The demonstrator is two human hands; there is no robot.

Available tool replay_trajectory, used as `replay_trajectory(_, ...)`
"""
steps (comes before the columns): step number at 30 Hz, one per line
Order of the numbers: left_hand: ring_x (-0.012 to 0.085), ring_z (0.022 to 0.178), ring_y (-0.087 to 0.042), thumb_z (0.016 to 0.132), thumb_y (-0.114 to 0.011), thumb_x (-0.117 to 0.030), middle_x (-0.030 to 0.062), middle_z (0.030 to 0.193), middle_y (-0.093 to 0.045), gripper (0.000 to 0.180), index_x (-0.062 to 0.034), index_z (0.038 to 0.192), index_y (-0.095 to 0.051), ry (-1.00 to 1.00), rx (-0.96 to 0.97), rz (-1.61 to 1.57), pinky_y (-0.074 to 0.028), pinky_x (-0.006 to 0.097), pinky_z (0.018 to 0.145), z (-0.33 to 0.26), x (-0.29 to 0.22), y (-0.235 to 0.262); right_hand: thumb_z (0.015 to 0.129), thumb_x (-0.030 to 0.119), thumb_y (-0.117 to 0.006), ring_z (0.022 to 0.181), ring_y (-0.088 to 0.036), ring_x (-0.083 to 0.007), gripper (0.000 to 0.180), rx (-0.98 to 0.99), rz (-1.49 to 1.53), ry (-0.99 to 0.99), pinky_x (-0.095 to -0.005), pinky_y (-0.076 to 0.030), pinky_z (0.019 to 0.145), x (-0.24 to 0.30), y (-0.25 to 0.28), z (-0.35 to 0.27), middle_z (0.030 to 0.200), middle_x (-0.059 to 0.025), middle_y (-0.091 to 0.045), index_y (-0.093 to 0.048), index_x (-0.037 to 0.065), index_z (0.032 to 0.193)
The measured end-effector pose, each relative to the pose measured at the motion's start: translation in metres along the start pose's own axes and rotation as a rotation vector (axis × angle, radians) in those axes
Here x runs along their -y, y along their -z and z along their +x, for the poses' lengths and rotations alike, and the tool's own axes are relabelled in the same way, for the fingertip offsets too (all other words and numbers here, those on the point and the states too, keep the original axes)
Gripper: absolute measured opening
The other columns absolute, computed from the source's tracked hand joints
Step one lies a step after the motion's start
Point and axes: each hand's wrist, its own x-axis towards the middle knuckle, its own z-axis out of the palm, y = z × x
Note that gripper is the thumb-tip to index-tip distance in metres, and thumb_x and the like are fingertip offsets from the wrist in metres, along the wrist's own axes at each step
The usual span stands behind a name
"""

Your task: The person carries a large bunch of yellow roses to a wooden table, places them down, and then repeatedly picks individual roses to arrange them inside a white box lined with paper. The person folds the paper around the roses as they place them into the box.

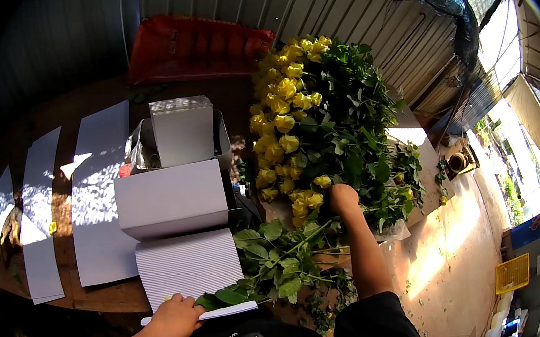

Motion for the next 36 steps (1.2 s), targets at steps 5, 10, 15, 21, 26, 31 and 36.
replay_trajectory(5,0.0277,0.083,-0.05,0.072,-0.059,-0.022,0.0107,0.084,-0.054,0.02,-0.0059,0.084,-0.058,0.007,-0.008,-0.029,-0.046,0.036,0.063,-0.004,0.001,0.001,0.065,0.008,-0.057,0.082,-0.05,-0.037,0.021,-0.256,0.386,0.198,-0.0434,-0.042,0.068,-0.006,-0.019,-0.006,0.087,-0.0145,-0.05,-0.051,0.005,0.085)
replay_trajectory(10,0.0269,0.085,-0.05,0.073,-0.059,-0.025,0.0098,0.086,-0.054,0.024,-0.0073,0.088,-0.058,0.044,0.087,-0.008,-0.046,0.036,0.071,-0.002,-0.002,0.005,0.067,0.006,-0.058,0.088,-0.049,-0.0368,0.034,-0.279,0.387,0.072,-0.041,-0.043,0.07,-0.011,-0.013,-0.005,0.103,-0.0151,-0.042,-0.045,0.006,0.098)
replay_trajectory(15,0.0273,0.087,-0.05,0.073,-0.059,-0.026,0.0102,0.086,-0.054,0.025,-0.0069,0.089,-0.058,0.023,0.091,-0.007,-0.046,0.036,0.07,0.004,0.001,0.011,0.07,0.008,-0.053,0.092,-0.052,-0.0297,0.021,-0.392,0.557,0.161,-0.0327,-0.043,0.075,-0.022,-0.01,0.004,0.1,-0.0132,-0.053,-0.057,0.008,0.091)
replay_trajectory(21,0.0281,0.084,-0.05,0.073,-0.059,-0.026,0.0114,0.085,-0.054,0.024,-0.0071,0.088,-0.058,-0.023,0.097,0.005,-0.046,0.036,0.069,0.007,0.004,0.007,0.074,0.01,-0.05,0.083,-0.055,-0.0203,0.02,-0.851,0.934,0.338,-0.0273,-0.042,0.076,-0.035,0.079,-0.027,0.09,-0.0106,-0.057,-0.058,0.0,0.09)
replay_trajectory(26,0.028,0.082,-0.051,0.071,-0.061,-0.026,0.0107,0.084,-0.054,0.025,-0.0075,0.087,-0.058,0.005,0.083,0.017,-0.046,0.036,0.067,0.007,0.004,0.006,0.08,0.018,-0.048,0.084,-0.054,-0.0189,0.027,-0.829,0.649,0.416,-0.0277,-0.043,0.075,-0.026,0.123,-0.049,0.094,-0.0113,-0.055,-0.058,-0.004,0.092)
replay_trajectory(31,0.0283,0.082,-0.05,0.071,-0.06,-0.026,0.0109,0.082,-0.054,0.024,-0.0075,0.085,-0.059,0.0,0.021,0.021,-0.045,0.036,0.067,0.007,0.007,0.0,0.082,0.018,-0.047,0.085,-0.053,-0.0175,0.028,-0.706,0.931,0.403,-0.0276,-0.044,0.076,-0.02,0.138,-0.066,0.097,-0.0109,-0.053,-0.058,-0.005,0.094)
replay_trajectory(36,0.0285,0.082,-0.049,0.072,-0.06,-0.026,0.0109,0.082,-0.054,0.023,-0.0071,0.084,-0.059,0.001,0.027,-0.016,-0.045,0.036,0.067,0.007,0.008,-0.003,0.082,0.019,-0.047,0.084,-0.054,-0.017,0.029,-0.627,1.164,0.396,-0.0264,-0.042,0.075,0.012,0.169,-0.078,0.096,-0.0114,-0.053,-0.058,-0.005,0.093)
